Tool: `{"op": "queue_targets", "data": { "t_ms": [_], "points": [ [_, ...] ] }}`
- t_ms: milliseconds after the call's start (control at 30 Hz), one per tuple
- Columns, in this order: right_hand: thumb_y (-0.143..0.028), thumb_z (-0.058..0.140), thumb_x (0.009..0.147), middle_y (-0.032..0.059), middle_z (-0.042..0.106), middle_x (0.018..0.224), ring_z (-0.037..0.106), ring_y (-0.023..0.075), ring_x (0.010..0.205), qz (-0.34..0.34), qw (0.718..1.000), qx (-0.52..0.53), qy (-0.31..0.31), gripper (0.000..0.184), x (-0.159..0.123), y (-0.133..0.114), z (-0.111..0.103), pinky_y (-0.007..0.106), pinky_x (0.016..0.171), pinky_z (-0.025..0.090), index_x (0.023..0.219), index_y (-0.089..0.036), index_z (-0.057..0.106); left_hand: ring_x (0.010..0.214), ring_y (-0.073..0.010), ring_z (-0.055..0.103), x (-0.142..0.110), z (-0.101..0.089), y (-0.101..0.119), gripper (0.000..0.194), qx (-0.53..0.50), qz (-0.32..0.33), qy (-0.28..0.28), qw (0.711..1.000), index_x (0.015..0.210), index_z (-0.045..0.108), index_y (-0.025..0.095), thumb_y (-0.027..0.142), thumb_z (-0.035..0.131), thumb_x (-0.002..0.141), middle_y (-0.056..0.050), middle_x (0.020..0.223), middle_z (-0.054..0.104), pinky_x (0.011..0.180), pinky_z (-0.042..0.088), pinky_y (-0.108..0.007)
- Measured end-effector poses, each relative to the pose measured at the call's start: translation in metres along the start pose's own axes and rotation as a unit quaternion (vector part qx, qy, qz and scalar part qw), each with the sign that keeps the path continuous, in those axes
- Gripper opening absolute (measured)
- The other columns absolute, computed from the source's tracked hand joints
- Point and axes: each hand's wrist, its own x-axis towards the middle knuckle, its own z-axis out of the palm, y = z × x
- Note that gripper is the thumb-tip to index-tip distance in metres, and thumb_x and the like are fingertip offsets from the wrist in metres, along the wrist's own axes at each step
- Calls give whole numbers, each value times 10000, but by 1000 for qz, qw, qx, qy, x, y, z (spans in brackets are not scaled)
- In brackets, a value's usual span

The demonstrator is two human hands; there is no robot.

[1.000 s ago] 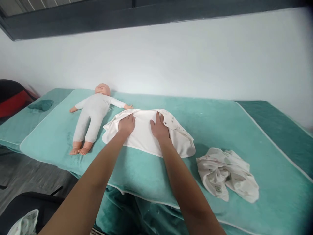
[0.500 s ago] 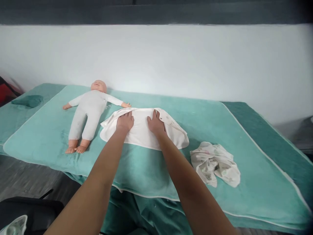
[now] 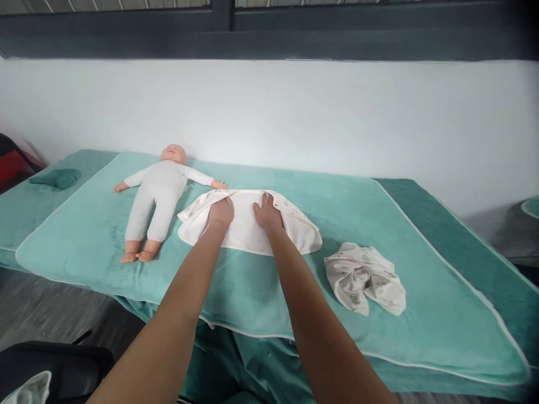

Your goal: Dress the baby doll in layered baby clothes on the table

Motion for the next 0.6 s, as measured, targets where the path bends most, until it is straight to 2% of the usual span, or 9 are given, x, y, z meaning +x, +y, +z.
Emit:
{"op": "queue_targets", "data": {
  "t_ms": [167,233,333,467,533,600],
  "points": [
    [-448,255,1009,202,214,1648,652,327,1141,-2,1000,-25,2,662,-2,-1,-2,462,985,510,1584,-119,249,1318,-343,518,-7,0,12,518,13,41,13,999,1418,464,-17,73,306,933,-319,1378,554,1081,389,-506],
    [-415,247,1020,219,234,1635,633,326,1177,-7,999,-42,10,639,-3,-4,-3,453,987,508,1574,-98,261,1315,-363,517,-6,0,15,534,14,36,13,999,1421,452,-34,53,304,916,-335,1369,555,1071,384,-549],
    [-294,241,1028,276,312,1580,527,345,1315,-24,996,-75,38,584,-7,-13,-3,454,1038,467,1540,-23,301,1318,-396,513,-3,1,23,553,2,22,16,1000,1420,447,-45,28,306,891,-351,1368,554,1050,378,-615],
    [-131,297,967,376,407,1478,435,395,1377,-60,989,-121,64,540,-15,-29,-4,531,1082,394,1450,82,408,1328,-445,497,-1,2,33,540,-36,-3,31,999,1360,459,-120,1,290,862,-405,1350,532,1054,329,-688],
    [-99,306,947,373,407,1486,452,409,1352,-92,984,-141,61,532,-18,-34,-5,565,1058,393,1428,73,454,1306,-462,510,-2,3,36,529,-69,-15,36,997,1331,450,-158,6,266,863,-438,1322,524,1032,338,-703],
    [-87,298,941,343,421,1497,478,407,1320,-127,978,-156,51,532,-20,-37,-6,573,1019,413,1422,37,489,1249,-446,560,-3,5,36,523,-118,-12,30,992,1329,449,-135,36,242,880,-418,1268,565,980,403,-679]
  ]
}}
